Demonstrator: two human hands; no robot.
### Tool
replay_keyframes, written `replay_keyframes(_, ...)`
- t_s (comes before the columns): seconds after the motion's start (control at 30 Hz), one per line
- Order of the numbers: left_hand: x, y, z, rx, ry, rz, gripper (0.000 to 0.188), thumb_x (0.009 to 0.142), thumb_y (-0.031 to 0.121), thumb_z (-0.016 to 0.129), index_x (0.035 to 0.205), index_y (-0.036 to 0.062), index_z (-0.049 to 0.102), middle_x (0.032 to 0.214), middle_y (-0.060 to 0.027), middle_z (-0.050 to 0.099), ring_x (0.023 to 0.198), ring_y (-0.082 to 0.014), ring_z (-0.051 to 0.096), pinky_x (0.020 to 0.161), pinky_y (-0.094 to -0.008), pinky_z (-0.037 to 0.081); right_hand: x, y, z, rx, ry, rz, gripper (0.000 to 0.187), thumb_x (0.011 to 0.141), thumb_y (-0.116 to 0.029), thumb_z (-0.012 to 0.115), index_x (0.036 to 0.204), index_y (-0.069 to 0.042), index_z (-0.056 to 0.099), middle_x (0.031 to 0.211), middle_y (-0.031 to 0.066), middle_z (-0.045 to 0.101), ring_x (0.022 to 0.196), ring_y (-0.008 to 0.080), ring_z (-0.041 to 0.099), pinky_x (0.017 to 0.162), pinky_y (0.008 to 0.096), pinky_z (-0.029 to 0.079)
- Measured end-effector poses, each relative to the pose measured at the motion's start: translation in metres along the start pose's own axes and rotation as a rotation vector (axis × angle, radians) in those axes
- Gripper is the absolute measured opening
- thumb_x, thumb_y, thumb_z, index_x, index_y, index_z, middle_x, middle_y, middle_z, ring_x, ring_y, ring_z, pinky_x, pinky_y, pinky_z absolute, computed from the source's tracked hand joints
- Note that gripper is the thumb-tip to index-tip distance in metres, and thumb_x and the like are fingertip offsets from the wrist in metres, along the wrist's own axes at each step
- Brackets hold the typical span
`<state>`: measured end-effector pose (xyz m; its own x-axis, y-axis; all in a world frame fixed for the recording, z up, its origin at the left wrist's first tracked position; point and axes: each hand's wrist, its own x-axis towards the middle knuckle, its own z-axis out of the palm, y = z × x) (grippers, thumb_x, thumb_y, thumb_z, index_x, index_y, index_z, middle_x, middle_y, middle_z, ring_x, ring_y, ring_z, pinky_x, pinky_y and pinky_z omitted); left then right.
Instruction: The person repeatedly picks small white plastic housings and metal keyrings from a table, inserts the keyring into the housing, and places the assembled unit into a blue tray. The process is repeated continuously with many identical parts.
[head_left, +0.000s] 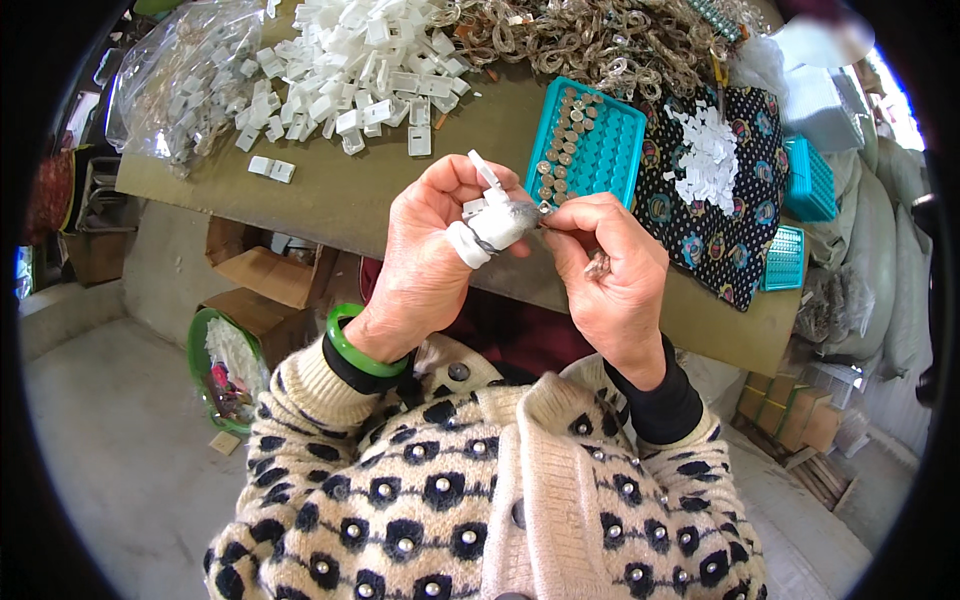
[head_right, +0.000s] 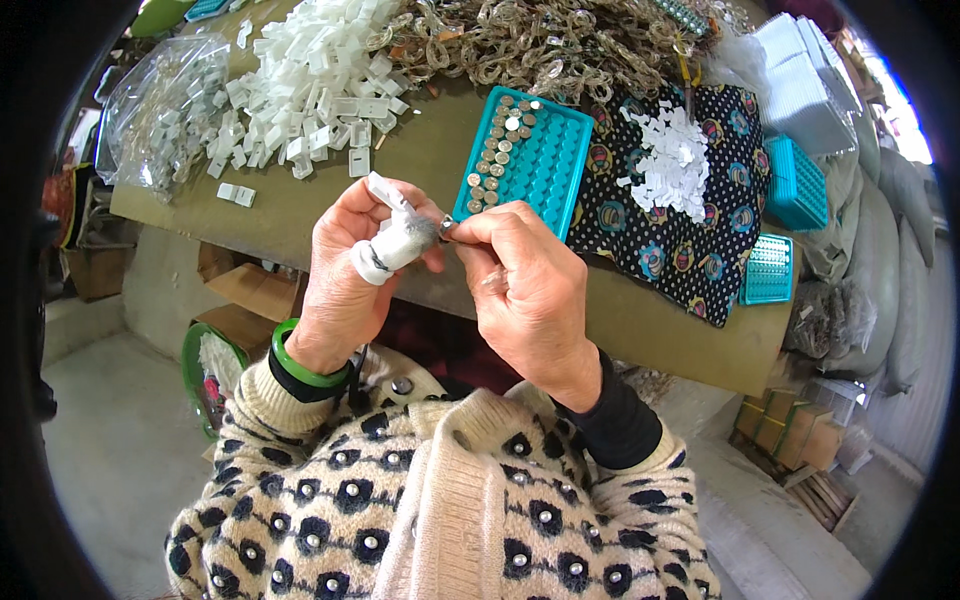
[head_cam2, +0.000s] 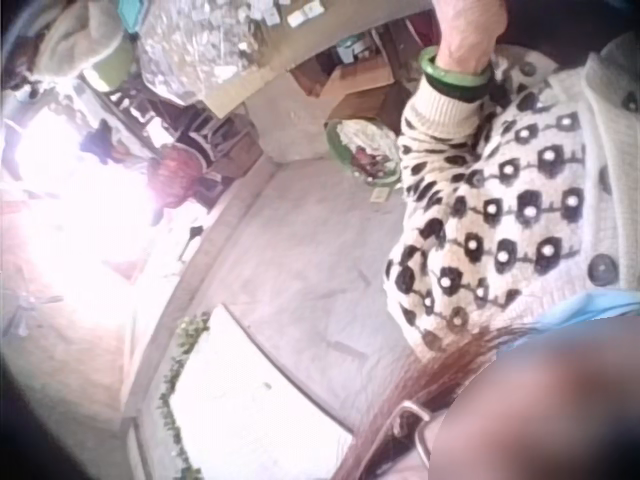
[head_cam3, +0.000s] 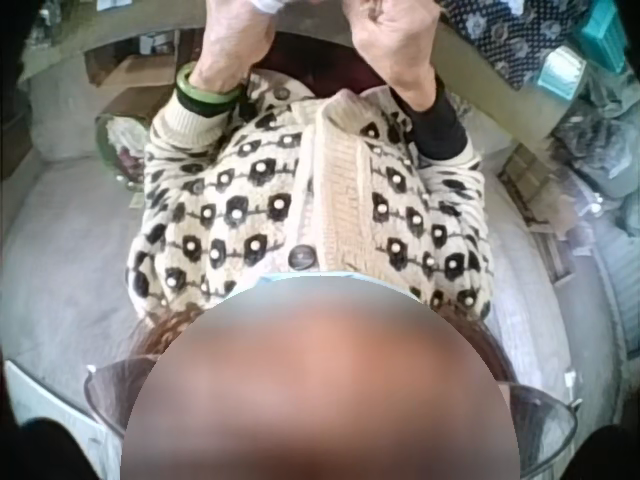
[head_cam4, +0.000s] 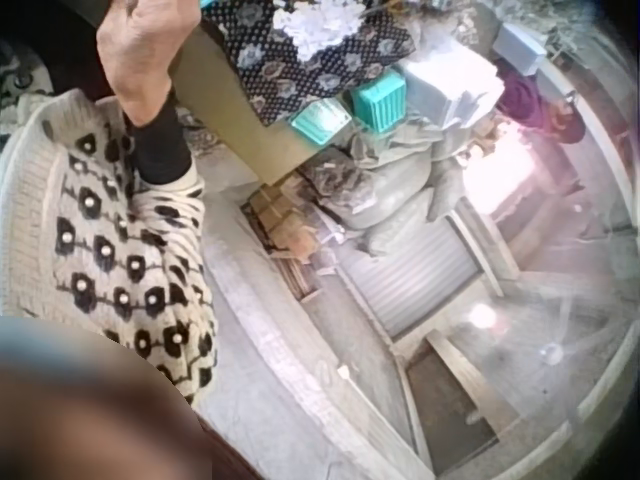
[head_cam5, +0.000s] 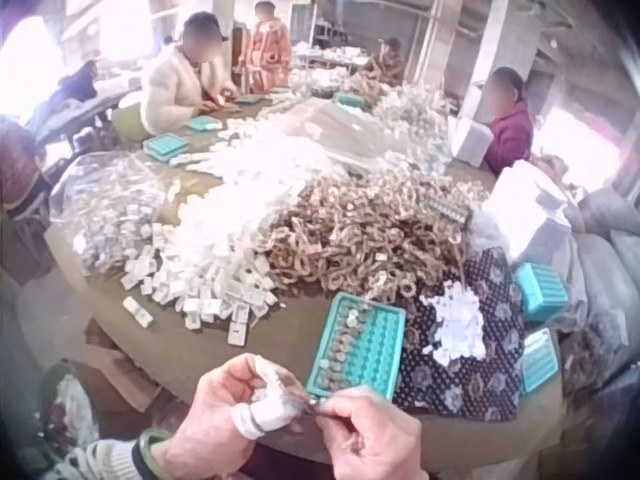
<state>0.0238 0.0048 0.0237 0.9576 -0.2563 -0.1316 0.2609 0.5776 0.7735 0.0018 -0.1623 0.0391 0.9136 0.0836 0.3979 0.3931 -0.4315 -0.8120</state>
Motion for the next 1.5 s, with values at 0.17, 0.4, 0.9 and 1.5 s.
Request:
replay_keyframes(0.17,0.000,-0.004,0.002,0.156,0.025,0.104,0.029,0.082,0.012,0.077,0.103,0.0041,0.058,0.093,-0.0085,0.065,0.074,-0.0145,0.061,0.063,-0.0263,0.049,-0.005,-0.001,0.001,0.114,0.061,0.168,0.014,0.083,0.006,0.070,0.093,0.000,0.062,0.082,0.0086,0.065,0.064,0.0138,0.062,0.059,0.0275,0.051)
replay_keyframes(0.4,-0.003,-0.014,0.003,-0.134,-0.026,0.010,0.027,0.084,0.011,0.073,0.106,0.0065,0.058,0.095,-0.0087,0.062,0.074,-0.0176,0.061,0.064,-0.0293,0.049,-0.005,0.007,-0.004,-0.035,0.014,0.103,0.016,0.079,0.006,0.074,0.091,0.001,0.063,0.079,0.0087,0.064,0.066,0.0148,0.064,0.060,0.0271,0.051)
replay_keyframes(0.9,-0.005,-0.017,-0.010,-0.574,-0.137,-0.318,0.019,0.094,0.019,0.060,0.109,0.0070,0.059,0.097,-0.0063,0.058,0.081,-0.0189,0.054,0.068,-0.0313,0.046,0.000,0.006,-0.006,0.963,-0.063,0.677,0.003,0.085,0.004,0.061,0.085,0.001,0.059,0.082,0.0123,0.068,0.059,0.0104,0.056,0.053,0.0224,0.044)
replay_keyframes(1.5,-0.004,-0.014,-0.022,-0.510,-0.180,-0.220,0.024,0.096,0.026,0.060,0.109,0.0057,0.057,0.096,-0.0088,0.060,0.081,-0.0210,0.060,0.071,-0.0348,0.051,0.006,-0.011,0.007,0.763,-0.058,0.436,0.013,0.091,0.011,0.055,0.100,0.002,0.056,0.094,0.0075,0.064,0.082,0.0149,0.068,0.067,0.0236,0.053)
